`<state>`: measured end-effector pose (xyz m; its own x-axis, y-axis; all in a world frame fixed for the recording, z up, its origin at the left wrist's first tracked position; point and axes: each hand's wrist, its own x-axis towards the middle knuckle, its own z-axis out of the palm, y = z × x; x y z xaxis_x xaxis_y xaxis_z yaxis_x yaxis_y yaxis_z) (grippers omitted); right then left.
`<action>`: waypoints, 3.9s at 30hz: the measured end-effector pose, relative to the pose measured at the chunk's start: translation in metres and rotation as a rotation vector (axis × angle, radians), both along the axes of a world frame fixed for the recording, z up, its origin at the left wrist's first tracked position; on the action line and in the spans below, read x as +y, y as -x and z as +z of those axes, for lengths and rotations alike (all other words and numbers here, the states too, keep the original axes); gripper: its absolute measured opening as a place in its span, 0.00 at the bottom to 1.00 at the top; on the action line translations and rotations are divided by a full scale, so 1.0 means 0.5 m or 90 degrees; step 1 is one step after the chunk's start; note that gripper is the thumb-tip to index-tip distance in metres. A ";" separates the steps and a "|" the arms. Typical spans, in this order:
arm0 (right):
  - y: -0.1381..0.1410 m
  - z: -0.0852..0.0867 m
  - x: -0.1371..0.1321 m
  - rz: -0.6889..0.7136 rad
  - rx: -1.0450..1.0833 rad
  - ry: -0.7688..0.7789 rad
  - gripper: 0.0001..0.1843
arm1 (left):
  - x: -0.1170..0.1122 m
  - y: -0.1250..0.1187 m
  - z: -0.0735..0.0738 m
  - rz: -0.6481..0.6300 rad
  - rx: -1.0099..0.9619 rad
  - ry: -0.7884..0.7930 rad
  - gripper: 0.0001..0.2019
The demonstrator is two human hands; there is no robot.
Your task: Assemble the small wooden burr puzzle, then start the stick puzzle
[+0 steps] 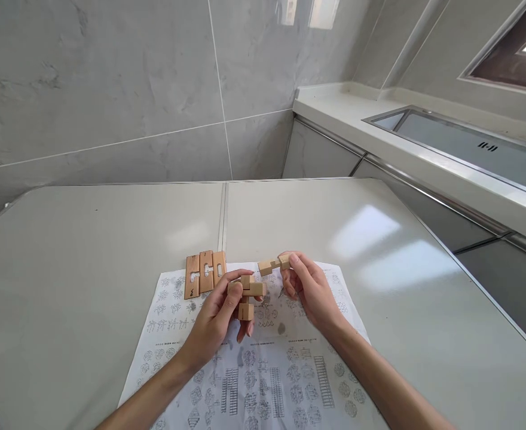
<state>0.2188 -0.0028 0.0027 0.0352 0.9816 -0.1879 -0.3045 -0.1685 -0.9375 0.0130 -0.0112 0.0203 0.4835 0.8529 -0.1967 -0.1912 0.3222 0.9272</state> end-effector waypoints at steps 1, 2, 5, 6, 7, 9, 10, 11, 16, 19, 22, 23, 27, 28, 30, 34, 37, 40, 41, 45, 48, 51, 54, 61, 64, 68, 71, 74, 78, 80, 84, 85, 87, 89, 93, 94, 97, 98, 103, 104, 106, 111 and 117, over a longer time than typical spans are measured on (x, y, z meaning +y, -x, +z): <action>0.001 0.000 -0.001 -0.002 -0.007 0.000 0.19 | 0.000 0.000 0.001 0.007 0.005 0.000 0.24; 0.001 -0.001 -0.001 -0.003 -0.014 -0.002 0.19 | 0.000 0.000 0.002 0.014 0.009 -0.001 0.24; 0.002 -0.004 -0.004 -0.001 -0.047 -0.005 0.19 | 0.000 0.001 0.001 0.034 0.019 -0.004 0.23; 0.003 -0.005 -0.005 0.001 -0.061 -0.004 0.20 | 0.000 0.001 0.000 0.040 0.020 -0.005 0.22; 0.003 -0.006 -0.006 0.002 -0.073 -0.002 0.20 | 0.000 0.001 -0.002 0.044 0.020 -0.005 0.22; 0.003 -0.008 -0.007 -0.001 -0.093 0.000 0.22 | -0.001 0.002 -0.004 0.052 0.018 -0.007 0.22; 0.003 -0.009 -0.007 -0.002 -0.096 -0.002 0.22 | -0.001 0.003 -0.005 0.055 0.017 -0.008 0.21; 0.003 -0.009 -0.007 -0.004 -0.095 -0.004 0.22 | -0.001 0.003 -0.006 0.058 0.018 -0.008 0.21; 0.004 -0.003 -0.003 0.025 -0.034 0.019 0.24 | 0.000 0.004 -0.005 0.063 0.025 -0.007 0.21; 0.002 0.001 -0.001 0.076 0.033 0.053 0.25 | -0.001 0.004 -0.002 0.070 0.031 -0.014 0.22; -0.001 0.004 -0.001 0.116 0.081 0.089 0.24 | -0.003 0.004 0.000 0.094 0.044 -0.018 0.22; -0.002 0.005 -0.001 0.124 0.085 0.100 0.23 | -0.004 0.003 0.001 0.100 0.049 -0.019 0.22; -0.005 0.009 -0.004 0.146 0.100 0.114 0.21 | -0.006 0.003 0.003 0.113 0.061 -0.023 0.22; -0.006 0.011 -0.004 0.159 0.113 0.112 0.21 | -0.006 0.004 0.003 0.118 0.062 -0.024 0.22; -0.007 0.014 -0.005 0.193 0.144 0.121 0.21 | -0.005 0.004 0.003 0.130 0.060 -0.025 0.22; -0.009 0.019 -0.006 0.219 0.152 0.161 0.19 | -0.002 0.005 0.001 0.138 0.044 -0.030 0.21; -0.012 0.019 -0.005 0.204 0.157 0.163 0.17 | -0.001 0.006 0.001 0.142 0.043 -0.041 0.20; -0.020 0.019 -0.002 0.193 0.194 0.144 0.18 | -0.001 0.008 0.002 0.157 0.054 -0.048 0.19; -0.024 0.019 -0.001 0.197 0.194 0.133 0.22 | -0.001 0.008 0.003 0.163 0.058 -0.049 0.19; -0.037 0.018 0.001 0.232 0.152 0.090 0.34 | -0.001 0.008 0.005 0.180 0.057 -0.052 0.20; -0.043 0.015 0.002 0.248 0.139 0.065 0.35 | 0.001 0.006 0.003 0.185 0.053 -0.042 0.21; -0.045 0.007 0.003 0.270 0.123 0.052 0.32 | 0.002 0.004 -0.001 0.194 0.048 -0.035 0.21; -0.045 -0.002 0.004 0.275 0.064 0.039 0.31 | 0.003 0.003 -0.003 0.197 0.042 -0.039 0.22; -0.028 0.010 -0.004 0.295 -0.050 0.036 0.26 | 0.000 0.001 0.005 0.186 0.050 -0.059 0.21; -0.014 0.013 -0.013 0.320 -0.072 0.028 0.24 | -0.005 -0.002 0.005 0.171 0.054 -0.076 0.20; 0.010 0.006 -0.025 0.279 -0.045 0.008 0.24 | -0.014 -0.007 -0.003 0.139 0.070 -0.105 0.20; 0.026 0.003 -0.033 0.256 -0.031 0.008 0.26 | -0.019 -0.009 -0.008 0.120 0.092 -0.144 0.19; 0.035 0.008 -0.041 0.252 -0.043 0.012 0.29 | -0.020 -0.008 -0.012 0.103 0.109 -0.199 0.18; 0.037 0.013 -0.044 0.223 -0.069 0.020 0.28 | -0.019 -0.001 -0.017 0.086 0.133 -0.247 0.18; 0.035 0.010 -0.044 0.210 -0.074 0.024 0.26 | -0.019 0.001 -0.018 0.065 0.138 -0.259 0.20; 0.028 -0.001 -0.041 0.205 -0.047 0.031 0.26 | -0.020 -0.001 -0.022 0.031 0.156 -0.302 0.36; 0.028 -0.003 -0.040 0.203 -0.040 0.030 0.26 | -0.021 -0.002 -0.023 0.033 0.164 -0.314 0.37; 0.029 -0.005 -0.041 0.195 -0.036 0.027 0.25 | -0.022 -0.004 -0.026 0.046 0.178 -0.329 0.36; 0.032 -0.004 -0.043 0.183 -0.041 0.028 0.24 | -0.022 -0.006 -0.028 0.064 0.185 -0.338 0.34; 0.041 -0.002 -0.048 0.163 -0.036 0.029 0.26 | -0.022 -0.005 -0.029 0.088 0.186 -0.353 0.34; 0.043 -0.002 -0.049 0.159 -0.032 0.030 0.26 | -0.022 -0.004 -0.029 0.086 0.188 -0.353 0.34; 0.048 -0.002 -0.053 0.142 -0.020 0.037 0.27 | -0.021 -0.003 -0.031 0.082 0.196 -0.355 0.33; 0.049 -0.001 -0.055 0.137 -0.015 0.040 0.28 | -0.021 -0.002 -0.032 0.084 0.197 -0.359 0.33; 0.057 0.005 -0.060 0.117 0.019 0.054 0.28 | -0.022 -0.003 -0.036 0.104 0.208 -0.411 0.34; 0.058 0.006 -0.061 0.125 0.029 0.055 0.29 | -0.022 -0.004 -0.036 0.106 0.210 -0.422 0.33; 0.060 0.009 -0.061 0.153 0.043 0.054 0.30 | -0.023 -0.005 -0.036 0.100 0.212 -0.428 0.32; 0.054 0.005 -0.065 0.188 -0.006 0.040 0.31 | -0.026 -0.006 -0.038 0.077 0.224 -0.386 0.31; 0.043 0.010 -0.066 0.208 -0.062 0.025 0.26 | -0.018 -0.004 -0.028 0.119 0.181 -0.292 0.33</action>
